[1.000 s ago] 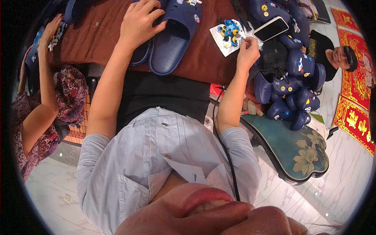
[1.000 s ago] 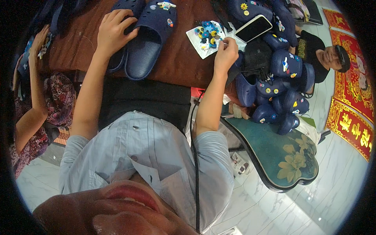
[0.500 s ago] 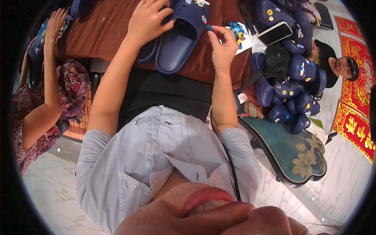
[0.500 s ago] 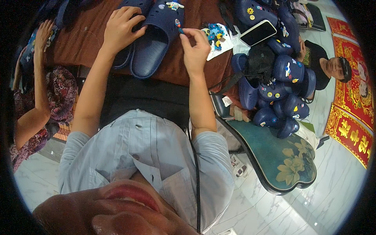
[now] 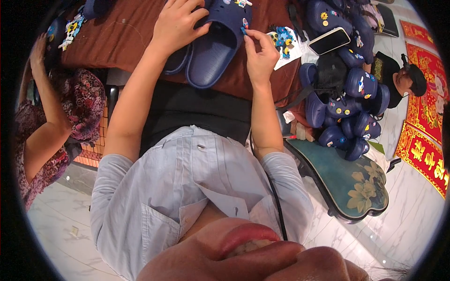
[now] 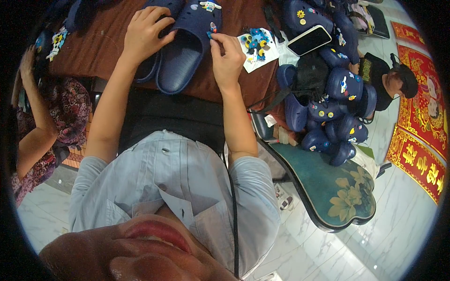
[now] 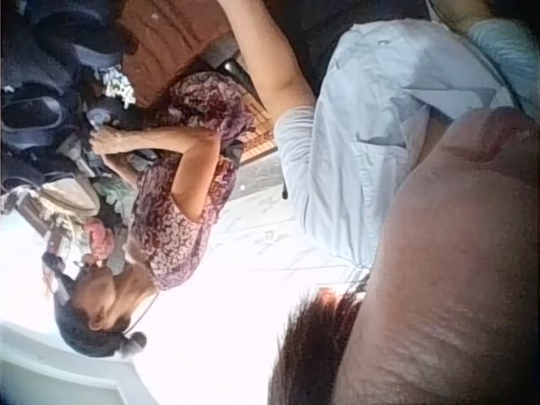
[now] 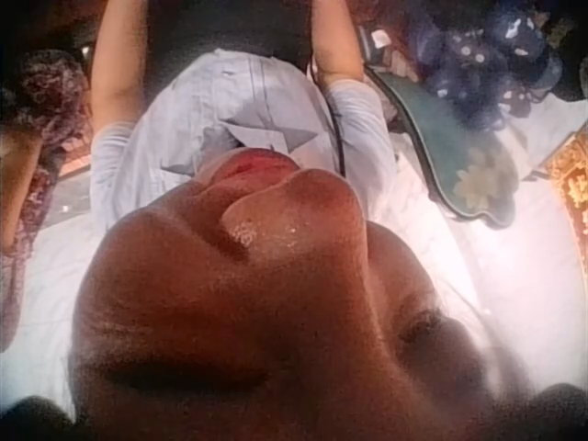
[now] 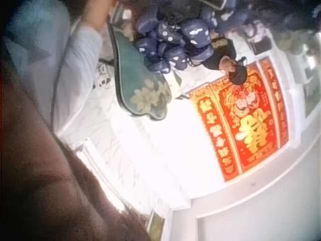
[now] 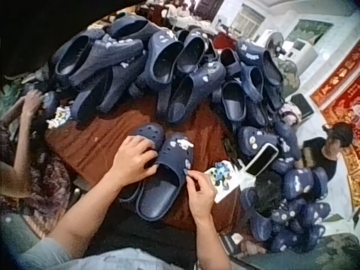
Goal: Attaching decorative plastic charms and pins to the holes of blue foam clog shoes.
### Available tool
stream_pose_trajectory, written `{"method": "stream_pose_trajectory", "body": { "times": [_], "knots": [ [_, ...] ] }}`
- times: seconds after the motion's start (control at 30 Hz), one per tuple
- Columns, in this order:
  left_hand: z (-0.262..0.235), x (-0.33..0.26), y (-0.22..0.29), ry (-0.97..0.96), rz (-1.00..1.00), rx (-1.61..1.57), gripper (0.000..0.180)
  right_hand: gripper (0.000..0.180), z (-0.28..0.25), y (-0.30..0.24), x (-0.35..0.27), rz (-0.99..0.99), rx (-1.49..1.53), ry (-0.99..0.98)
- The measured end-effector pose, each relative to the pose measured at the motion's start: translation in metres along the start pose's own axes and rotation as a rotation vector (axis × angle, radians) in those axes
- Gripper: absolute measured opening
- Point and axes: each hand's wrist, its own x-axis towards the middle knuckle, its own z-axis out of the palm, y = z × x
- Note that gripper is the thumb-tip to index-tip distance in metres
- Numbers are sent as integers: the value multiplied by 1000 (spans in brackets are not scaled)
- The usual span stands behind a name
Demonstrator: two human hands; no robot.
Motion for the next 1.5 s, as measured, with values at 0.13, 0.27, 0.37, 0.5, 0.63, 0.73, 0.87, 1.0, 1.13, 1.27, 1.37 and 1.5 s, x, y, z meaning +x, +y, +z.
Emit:
{"method": "stream_pose_trajectory", "body": {
  "times": [0.13,0.27,0.37,0.5,0.63,0.73,0.87,1.0,1.13,1.27,1.37,1.5],
  "knots": [
    [-1,2,0,4,4,8,28,24,-1,-3,0,-156,-171,-42],
    [-11,17,10,-9,10,-73,26,37,-7,-3,3,-370,-311,-119],
    [-10,15,10,-9,-6,-50,27,39,-8,-10,5,-396,-388,-196],
    [0,0,-3,-6,1,47,29,40,-3,-19,12,-471,-456,-233],
    [2,1,-2,-21,-12,19,30,41,-2,-20,15,-429,-472,-258],
    [2,1,-2,-24,-13,15,30,41,-1,-22,16,-441,-515,-236],
    [2,0,-5,-27,5,32,29,43,-2,-24,13,-401,-476,-221],
    [0,2,-2,-10,15,8,29,48,-16,-7,12,-208,-196,-255],
    [2,2,1,12,17,-20,27,36,-48,8,9,-136,-279,-133],
    [3,2,1,9,17,-12,26,32,-83,28,3,41,-355,-10],
    [2,-1,-2,4,15,-3,27,32,-94,37,0,134,-421,29],
    [0,1,-1,-6,18,4,28,32,-104,55,-6,195,-475,43]
  ]
}}
